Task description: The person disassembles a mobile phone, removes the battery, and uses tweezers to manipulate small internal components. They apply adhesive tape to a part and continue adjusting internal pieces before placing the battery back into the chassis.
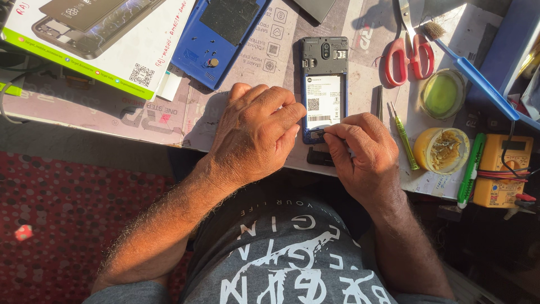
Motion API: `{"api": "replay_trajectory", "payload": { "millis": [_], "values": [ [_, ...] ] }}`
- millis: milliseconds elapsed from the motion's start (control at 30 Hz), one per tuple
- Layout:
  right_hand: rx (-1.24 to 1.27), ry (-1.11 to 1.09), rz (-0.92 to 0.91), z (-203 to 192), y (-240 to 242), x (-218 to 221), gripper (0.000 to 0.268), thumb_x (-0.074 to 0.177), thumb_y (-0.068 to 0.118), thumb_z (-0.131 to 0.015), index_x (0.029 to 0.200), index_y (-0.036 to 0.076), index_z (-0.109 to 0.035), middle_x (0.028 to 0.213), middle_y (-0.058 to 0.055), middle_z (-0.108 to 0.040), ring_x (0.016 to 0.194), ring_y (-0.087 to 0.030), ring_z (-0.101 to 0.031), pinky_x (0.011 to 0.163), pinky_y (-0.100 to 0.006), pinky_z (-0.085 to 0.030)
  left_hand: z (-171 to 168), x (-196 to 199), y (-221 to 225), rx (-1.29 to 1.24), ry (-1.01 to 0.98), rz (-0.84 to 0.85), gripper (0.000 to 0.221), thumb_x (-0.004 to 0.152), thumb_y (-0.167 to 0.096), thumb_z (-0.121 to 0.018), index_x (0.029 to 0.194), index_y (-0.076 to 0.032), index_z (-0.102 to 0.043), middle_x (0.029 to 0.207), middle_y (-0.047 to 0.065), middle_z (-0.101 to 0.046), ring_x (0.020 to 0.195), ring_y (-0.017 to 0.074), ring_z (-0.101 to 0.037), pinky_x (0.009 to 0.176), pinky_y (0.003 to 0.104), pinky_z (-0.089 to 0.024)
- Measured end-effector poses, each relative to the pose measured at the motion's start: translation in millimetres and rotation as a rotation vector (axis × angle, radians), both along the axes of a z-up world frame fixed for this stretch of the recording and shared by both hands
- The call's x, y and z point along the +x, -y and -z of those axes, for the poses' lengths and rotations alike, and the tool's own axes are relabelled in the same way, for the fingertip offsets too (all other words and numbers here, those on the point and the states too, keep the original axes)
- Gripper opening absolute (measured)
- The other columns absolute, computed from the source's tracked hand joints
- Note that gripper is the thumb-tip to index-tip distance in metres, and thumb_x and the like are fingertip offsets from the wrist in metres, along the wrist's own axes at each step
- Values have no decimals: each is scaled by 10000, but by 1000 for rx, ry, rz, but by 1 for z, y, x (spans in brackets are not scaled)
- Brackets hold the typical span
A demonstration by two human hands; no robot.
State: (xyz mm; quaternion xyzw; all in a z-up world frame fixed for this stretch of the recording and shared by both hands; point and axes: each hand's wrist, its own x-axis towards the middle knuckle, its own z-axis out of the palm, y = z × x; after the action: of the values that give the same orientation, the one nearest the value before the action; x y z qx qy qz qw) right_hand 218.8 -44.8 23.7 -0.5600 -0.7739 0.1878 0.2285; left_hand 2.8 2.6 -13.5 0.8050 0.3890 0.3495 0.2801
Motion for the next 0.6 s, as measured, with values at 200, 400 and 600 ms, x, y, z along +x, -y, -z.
{"api": "replay_trajectory", "payload": {
  "millis": [200,400,600],
  "values": [
    [24,2,9,5,4,2,106,938,61,-792,990,11,-713,940,-105,-670,848,-222,-675,698,-348,-540,-4,0,1,21,2,105,108,845,-43,-763,933,-85,-717,1019,13,-636,923,202,-612,881,436,-404],
    [20,11,15,9,6,4,116,924,57,-798,985,20,-707,939,-100,-662,826,-212,-670,673,-339,-532,-5,-1,1,4,-57,194,151,766,-50,-749,903,-111,-732,1113,28,-629,1006,209,-592,919,449,-395],
    [32,-26,38,11,6,4,113,916,41,-784,988,23,-699,944,-104,-662,817,-218,-675,676,-344,-539,-7,1,3,21,-131,228,182,840,-101,-723,1013,-125,-773,1227,82,-603,1067,230,-566,986,460,-396]
  ]
}}
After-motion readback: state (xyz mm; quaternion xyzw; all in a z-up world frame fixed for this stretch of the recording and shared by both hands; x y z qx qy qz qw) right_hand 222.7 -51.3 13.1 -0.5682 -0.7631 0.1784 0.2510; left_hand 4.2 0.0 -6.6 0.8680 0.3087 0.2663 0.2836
